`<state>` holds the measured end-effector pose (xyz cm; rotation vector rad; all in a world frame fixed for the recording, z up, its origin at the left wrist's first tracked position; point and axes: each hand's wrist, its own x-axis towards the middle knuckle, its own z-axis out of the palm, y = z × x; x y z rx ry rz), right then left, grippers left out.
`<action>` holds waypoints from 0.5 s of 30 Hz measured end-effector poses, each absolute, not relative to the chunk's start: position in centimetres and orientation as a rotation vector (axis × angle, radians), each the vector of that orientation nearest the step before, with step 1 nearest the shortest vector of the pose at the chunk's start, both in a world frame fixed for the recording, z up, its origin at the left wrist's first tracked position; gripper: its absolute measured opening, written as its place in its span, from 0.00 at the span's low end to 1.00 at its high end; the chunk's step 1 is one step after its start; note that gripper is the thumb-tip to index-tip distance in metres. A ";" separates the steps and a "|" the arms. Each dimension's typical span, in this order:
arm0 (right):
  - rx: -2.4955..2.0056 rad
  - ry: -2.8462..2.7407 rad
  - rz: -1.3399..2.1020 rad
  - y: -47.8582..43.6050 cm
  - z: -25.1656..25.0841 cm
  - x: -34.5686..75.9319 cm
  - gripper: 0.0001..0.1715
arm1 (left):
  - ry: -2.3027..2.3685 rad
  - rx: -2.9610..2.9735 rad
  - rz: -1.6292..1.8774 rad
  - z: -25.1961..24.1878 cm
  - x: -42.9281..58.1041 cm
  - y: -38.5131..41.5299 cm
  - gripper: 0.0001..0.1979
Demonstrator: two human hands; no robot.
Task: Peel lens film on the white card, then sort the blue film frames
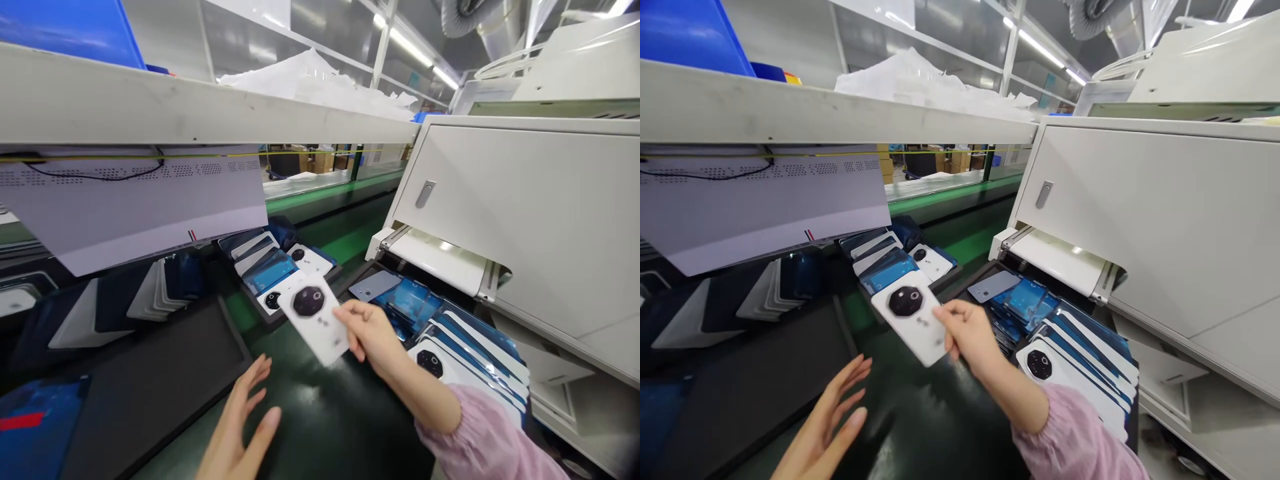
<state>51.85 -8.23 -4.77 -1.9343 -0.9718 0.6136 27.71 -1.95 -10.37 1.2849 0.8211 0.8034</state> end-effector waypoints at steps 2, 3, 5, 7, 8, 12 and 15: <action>-1.872 -1.101 0.738 -9.0 -5.0 48.4 0.32 | 0.754 1.204 0.804 -10.0 29.9 -2.4 0.37; -1.853 -1.180 0.780 -9.5 -4.9 47.3 0.37 | 0.735 1.139 0.791 -10.1 30.3 -2.4 0.36; -1.848 -1.342 0.795 -10.4 -4.4 47.0 0.39 | 0.713 0.984 0.749 -10.8 30.2 -1.9 0.30; -1.914 -1.447 0.693 -10.8 -3.6 49.6 0.32 | 0.703 0.826 0.697 -11.9 29.1 -0.7 0.24; -1.984 -1.461 0.597 -10.8 -3.2 51.9 0.26 | 0.692 0.752 0.668 -12.4 28.5 0.1 0.24; -2.360 -1.347 0.208 -9.3 -4.0 62.5 0.19 | 0.547 0.553 0.424 -12.9 27.1 2.9 0.25; -2.502 -1.421 0.184 -8.0 -6.5 67.2 0.20 | 0.418 0.404 0.230 -11.6 26.9 2.9 0.34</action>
